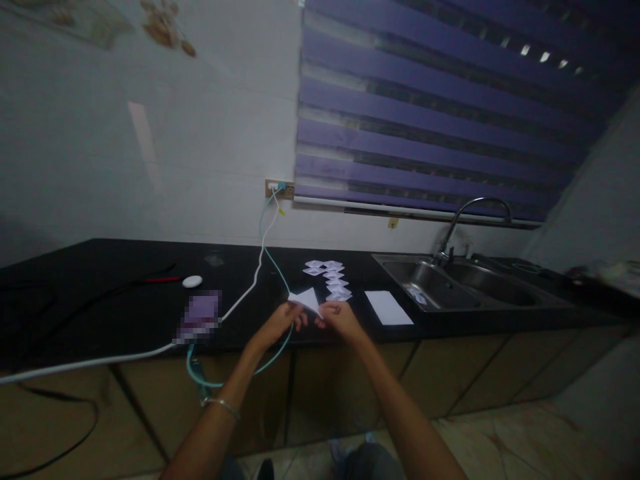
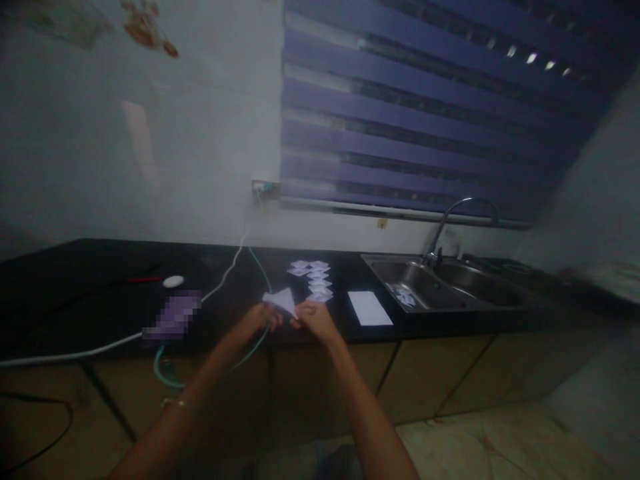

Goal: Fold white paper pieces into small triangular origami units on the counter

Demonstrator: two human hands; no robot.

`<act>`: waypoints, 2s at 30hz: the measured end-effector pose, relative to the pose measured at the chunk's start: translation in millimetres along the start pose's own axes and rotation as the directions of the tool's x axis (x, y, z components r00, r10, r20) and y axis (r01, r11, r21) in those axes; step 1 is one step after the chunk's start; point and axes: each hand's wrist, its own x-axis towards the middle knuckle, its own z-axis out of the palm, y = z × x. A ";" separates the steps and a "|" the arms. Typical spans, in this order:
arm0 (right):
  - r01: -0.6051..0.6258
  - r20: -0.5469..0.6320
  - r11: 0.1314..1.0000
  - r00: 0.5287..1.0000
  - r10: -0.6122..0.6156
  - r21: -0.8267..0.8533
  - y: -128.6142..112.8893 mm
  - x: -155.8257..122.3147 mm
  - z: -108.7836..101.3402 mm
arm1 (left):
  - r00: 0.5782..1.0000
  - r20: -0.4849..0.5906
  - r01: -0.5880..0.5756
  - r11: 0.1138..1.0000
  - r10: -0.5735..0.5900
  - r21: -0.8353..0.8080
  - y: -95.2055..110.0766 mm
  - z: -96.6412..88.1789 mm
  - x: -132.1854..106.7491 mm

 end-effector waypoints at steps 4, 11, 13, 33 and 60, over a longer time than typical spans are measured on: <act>0.005 0.059 0.999 0.998 -0.003 -0.033 0.2 -0.1 -0.1 | 1.000 0.000 0.010 0.993 -0.010 0.121 2.1 6.0 -1.2; 0.021 0.112 0.993 0.994 -0.008 -0.114 5.5 0.4 2.9 | 1.000 0.009 0.020 0.976 -0.022 0.217 -0.8 7.7 -2.5; 0.027 0.112 0.994 0.994 -0.016 -0.104 5.5 0.7 3.9 | 1.000 -0.013 0.023 0.966 -0.020 0.258 -1.5 7.9 -2.0; 0.102 -0.196 0.994 0.974 -0.110 -0.049 2.8 2.9 10.5 | 0.971 -0.227 0.089 0.993 -0.068 0.084 -0.4 11.8 -2.1; 0.099 0.021 0.976 0.995 -0.096 -0.193 0.8 6.0 9.3 | 0.976 -0.212 0.064 0.996 -0.050 0.064 -0.5 3.0 0.5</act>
